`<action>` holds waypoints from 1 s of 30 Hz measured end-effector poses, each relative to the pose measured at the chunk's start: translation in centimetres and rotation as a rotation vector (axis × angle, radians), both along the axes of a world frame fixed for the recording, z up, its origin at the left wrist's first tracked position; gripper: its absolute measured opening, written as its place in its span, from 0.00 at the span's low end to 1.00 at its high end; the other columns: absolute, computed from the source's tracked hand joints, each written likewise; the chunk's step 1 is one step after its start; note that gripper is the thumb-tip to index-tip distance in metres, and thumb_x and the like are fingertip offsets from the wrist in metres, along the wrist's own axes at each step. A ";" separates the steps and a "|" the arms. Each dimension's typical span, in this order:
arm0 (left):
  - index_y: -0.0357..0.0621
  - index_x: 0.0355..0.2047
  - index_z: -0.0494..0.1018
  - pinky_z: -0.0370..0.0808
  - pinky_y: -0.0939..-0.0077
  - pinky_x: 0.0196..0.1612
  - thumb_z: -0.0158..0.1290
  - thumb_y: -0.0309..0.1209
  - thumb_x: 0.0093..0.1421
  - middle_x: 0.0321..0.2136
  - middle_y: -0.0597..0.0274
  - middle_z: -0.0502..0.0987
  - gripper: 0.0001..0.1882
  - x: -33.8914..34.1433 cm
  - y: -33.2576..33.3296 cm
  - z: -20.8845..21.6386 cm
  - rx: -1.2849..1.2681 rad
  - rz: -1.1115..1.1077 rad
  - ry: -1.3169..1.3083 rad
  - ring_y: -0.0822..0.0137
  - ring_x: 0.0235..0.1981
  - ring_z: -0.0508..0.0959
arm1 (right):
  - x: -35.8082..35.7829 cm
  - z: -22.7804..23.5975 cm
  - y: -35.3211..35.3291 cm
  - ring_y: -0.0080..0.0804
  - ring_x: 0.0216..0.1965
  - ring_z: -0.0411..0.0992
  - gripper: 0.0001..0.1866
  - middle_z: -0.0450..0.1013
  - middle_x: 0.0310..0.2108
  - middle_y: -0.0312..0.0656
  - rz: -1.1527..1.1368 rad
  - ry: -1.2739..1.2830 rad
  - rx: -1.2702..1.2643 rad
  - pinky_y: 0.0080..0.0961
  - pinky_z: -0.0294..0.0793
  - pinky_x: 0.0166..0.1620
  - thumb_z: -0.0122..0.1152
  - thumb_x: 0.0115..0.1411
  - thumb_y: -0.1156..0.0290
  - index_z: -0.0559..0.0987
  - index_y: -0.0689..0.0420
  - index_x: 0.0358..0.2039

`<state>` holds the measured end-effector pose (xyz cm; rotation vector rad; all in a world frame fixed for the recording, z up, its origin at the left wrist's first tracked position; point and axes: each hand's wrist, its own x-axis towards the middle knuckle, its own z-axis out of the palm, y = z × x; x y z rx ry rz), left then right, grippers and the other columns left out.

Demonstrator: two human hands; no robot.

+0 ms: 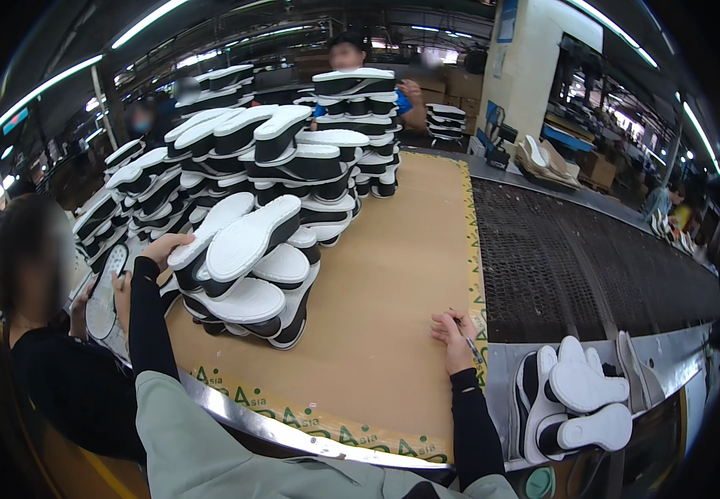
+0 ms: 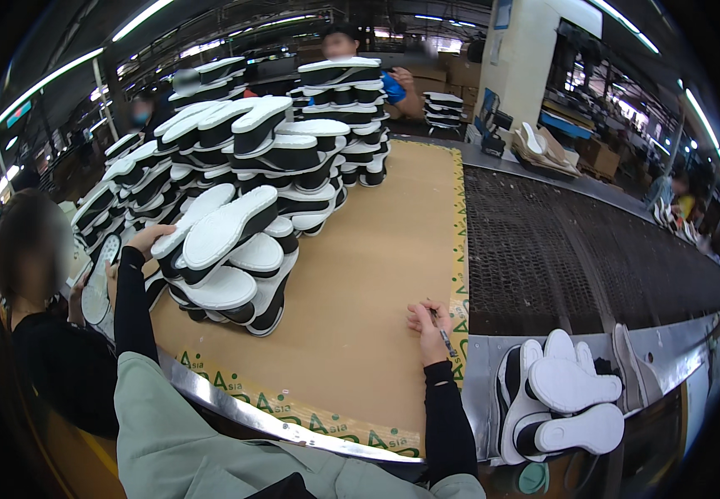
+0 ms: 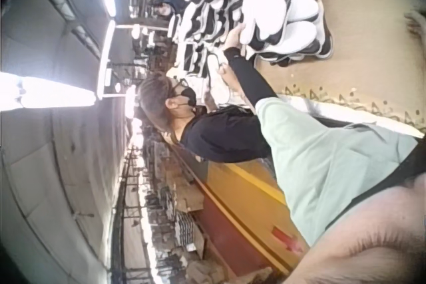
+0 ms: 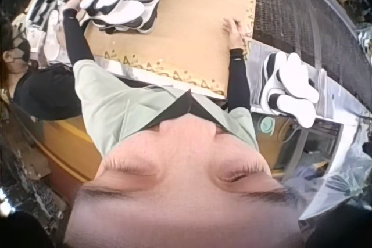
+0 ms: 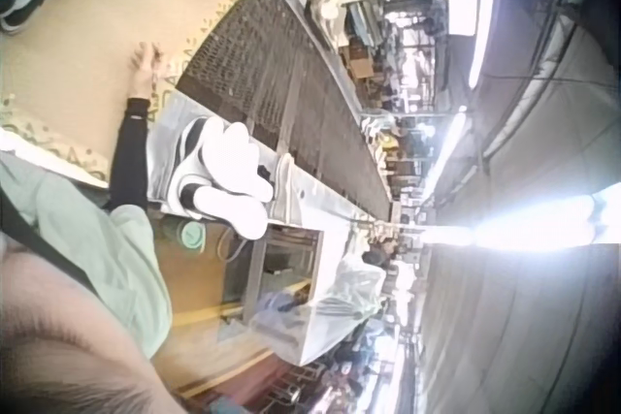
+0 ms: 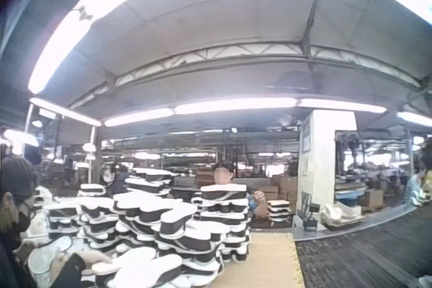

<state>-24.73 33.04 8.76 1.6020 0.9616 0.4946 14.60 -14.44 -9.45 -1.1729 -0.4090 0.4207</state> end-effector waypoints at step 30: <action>0.38 0.41 0.77 0.73 0.60 0.48 0.65 0.36 0.47 0.42 0.46 0.79 0.22 15.2 -33.9 4.6 0.829 -1.238 -0.858 0.54 0.40 0.80 | -10.5 11.7 -25.4 0.40 0.53 0.72 0.18 0.72 0.52 0.58 -1.340 -0.907 -0.186 0.31 0.68 0.56 0.57 0.54 0.86 0.71 0.61 0.46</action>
